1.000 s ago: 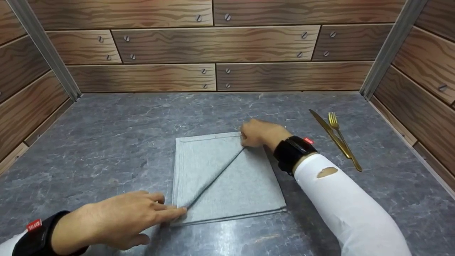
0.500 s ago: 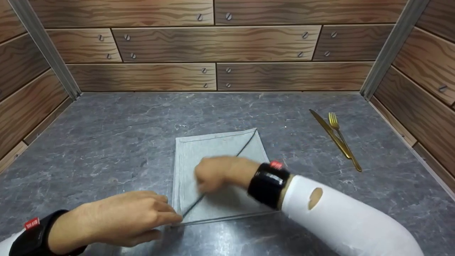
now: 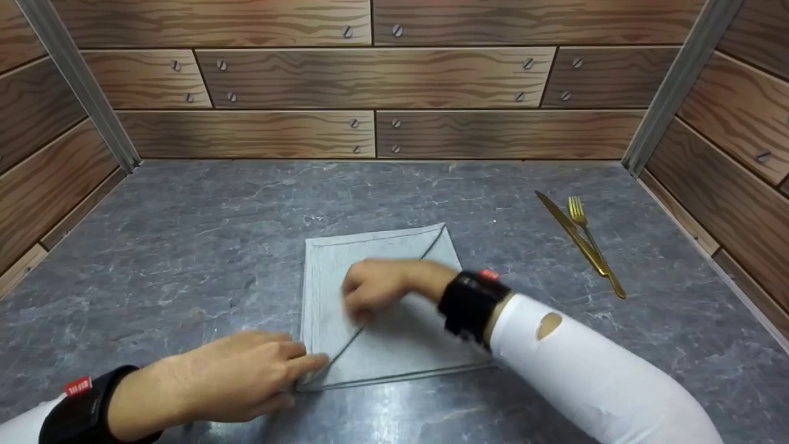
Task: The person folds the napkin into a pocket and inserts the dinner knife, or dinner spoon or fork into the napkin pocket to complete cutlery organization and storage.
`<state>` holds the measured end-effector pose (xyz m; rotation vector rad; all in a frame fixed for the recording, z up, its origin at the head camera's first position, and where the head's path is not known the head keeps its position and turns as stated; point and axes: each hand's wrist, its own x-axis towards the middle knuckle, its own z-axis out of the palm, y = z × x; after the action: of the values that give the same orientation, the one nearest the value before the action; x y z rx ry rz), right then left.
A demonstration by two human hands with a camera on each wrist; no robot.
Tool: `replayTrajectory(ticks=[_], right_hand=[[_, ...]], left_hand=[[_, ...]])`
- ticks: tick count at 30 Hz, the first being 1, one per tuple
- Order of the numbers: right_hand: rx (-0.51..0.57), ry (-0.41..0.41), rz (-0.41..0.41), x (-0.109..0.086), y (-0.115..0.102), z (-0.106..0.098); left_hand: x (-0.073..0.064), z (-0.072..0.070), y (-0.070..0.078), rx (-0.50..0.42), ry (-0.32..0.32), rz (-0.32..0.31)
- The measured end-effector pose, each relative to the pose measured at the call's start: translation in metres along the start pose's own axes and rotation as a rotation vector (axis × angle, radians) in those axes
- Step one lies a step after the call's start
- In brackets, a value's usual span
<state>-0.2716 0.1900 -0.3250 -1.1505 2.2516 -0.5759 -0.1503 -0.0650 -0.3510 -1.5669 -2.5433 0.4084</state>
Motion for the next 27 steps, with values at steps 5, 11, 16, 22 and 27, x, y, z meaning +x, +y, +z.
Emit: replayTrajectory(ticks=[5, 11, 16, 22, 27], right_hand=[[-0.149, 0.258, 0.244, -0.009, 0.118, -0.035], [-0.353, 0.345, 0.431, -0.006, 0.232, -0.052], [-0.456, 0.279, 0.474, 0.009, 0.194, -0.056], [-0.427, 0.216, 0.183, 0.043, 0.044, -0.051], [-0.273, 0.154, 0.072, 0.082, 0.007, -0.045]], left_hand=[[-0.002, 0.003, 0.0, -0.042, -0.109, -0.046], [-0.005, 0.003, 0.0, -0.034, -0.09, -0.037], [-0.008, 0.004, -0.001, -0.042, -0.125, -0.053], [-0.011, 0.006, 0.003, -0.073, -0.16, -0.101], [-0.007, 0.009, 0.008, -0.046, -0.12, -0.106]])
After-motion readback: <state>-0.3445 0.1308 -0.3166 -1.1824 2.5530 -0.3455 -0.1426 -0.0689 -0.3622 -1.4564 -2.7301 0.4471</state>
